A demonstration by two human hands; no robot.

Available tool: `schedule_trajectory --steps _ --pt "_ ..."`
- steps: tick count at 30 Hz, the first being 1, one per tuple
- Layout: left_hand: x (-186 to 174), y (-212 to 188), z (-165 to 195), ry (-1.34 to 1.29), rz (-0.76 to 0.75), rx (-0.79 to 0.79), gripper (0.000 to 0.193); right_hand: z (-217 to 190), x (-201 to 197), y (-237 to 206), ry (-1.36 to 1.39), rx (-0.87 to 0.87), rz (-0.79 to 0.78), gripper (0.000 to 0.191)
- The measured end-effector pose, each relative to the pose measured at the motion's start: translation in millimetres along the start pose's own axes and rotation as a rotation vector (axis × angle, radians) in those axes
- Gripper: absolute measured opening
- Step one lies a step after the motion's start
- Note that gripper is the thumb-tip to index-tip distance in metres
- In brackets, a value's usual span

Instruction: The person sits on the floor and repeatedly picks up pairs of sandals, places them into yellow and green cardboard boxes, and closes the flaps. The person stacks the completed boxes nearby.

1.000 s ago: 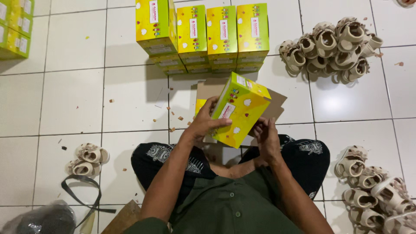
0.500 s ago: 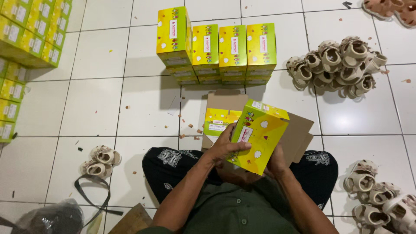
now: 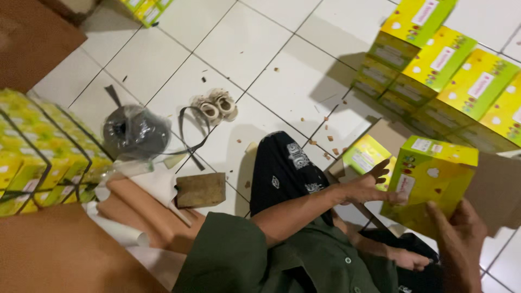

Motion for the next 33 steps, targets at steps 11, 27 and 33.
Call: schedule_trajectory --steps 11,27,33 --pt "-82.9 6.3 -5.9 0.523 0.271 0.247 0.074 -2.0 53.3 56.7 -0.959 -0.388 -0.061 0.041" --pt "-435.3 -190.0 24.6 0.846 1.121 -0.343 0.059 102.8 14.2 11.4 -0.744 -0.237 0.156 0.036" --pt "-410.9 -184.2 15.7 1.127 0.877 -0.197 0.082 109.7 25.2 -1.0 -0.676 -0.089 0.086 0.046"
Point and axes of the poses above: each hand's wrist, its own y-axis towards the middle knuckle, its own x-axis out of the palm, z = x × y, the point moved 4 cm from there along y, towards the middle knuckle, and after that the axes turned 6 degrees about x, right-handed, at the moved point
